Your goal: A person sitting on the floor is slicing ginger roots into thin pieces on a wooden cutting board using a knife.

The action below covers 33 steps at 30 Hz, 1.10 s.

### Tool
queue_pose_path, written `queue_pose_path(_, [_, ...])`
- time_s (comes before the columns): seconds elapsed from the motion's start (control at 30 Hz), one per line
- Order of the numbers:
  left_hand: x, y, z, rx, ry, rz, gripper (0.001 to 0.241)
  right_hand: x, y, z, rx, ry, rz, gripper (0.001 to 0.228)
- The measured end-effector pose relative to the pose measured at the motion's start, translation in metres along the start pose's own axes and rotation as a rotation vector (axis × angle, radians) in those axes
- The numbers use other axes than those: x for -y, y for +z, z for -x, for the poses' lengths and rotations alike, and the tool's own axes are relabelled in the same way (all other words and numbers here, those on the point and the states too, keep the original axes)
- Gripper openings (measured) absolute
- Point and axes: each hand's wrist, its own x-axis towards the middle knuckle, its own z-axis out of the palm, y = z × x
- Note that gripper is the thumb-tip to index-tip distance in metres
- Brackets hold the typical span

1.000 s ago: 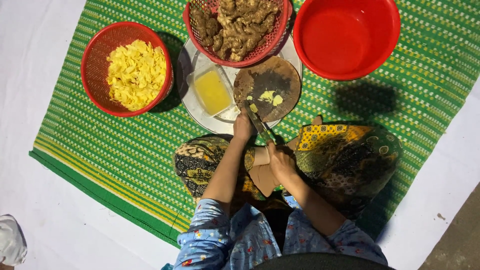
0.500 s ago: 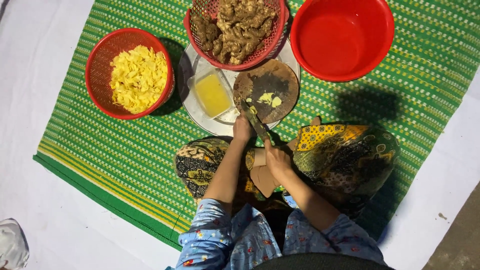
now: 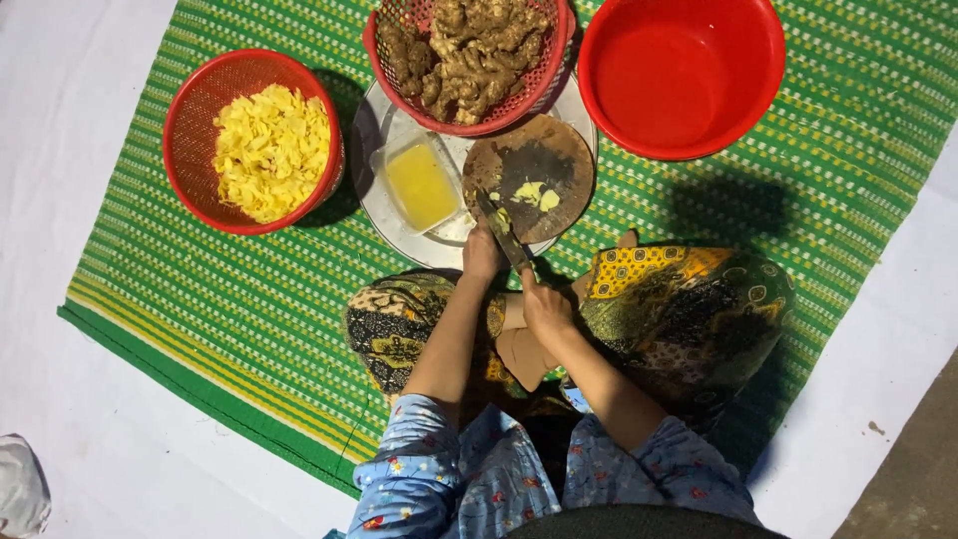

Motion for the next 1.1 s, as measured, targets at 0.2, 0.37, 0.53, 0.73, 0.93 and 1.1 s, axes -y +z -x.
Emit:
queue_pose_path(0.2, [0.005,0.009,-0.003,-0.007,-0.032,0.027,0.014,-0.001,-0.004,0.011,0.060,0.030,-0.016,0.057])
queue_pose_path(0.37, [0.016,0.022,-0.008,-0.009,0.005,0.006,0.018,0.009,-0.016,-0.003,0.033,0.018,-0.012,0.045])
queue_pose_path(0.53, [0.000,0.000,0.002,-0.002,-0.010,0.046,0.014,0.015,-0.027,-0.005,-0.002,0.015,-0.040,0.040])
queue_pose_path(0.73, [0.009,0.015,-0.005,0.004,-0.041,-0.017,0.018,0.000,-0.024,0.002,0.019,0.016,-0.049,0.044])
queue_pose_path(0.93, [0.019,0.027,-0.007,0.038,-0.025,-0.079,0.019,-0.009,-0.031,0.035,0.048,-0.023,-0.085,0.060])
queue_pose_path(1.1, [-0.008,-0.002,0.003,0.019,-0.021,-0.048,0.017,-0.009,-0.034,0.044,0.086,0.018,-0.085,0.057])
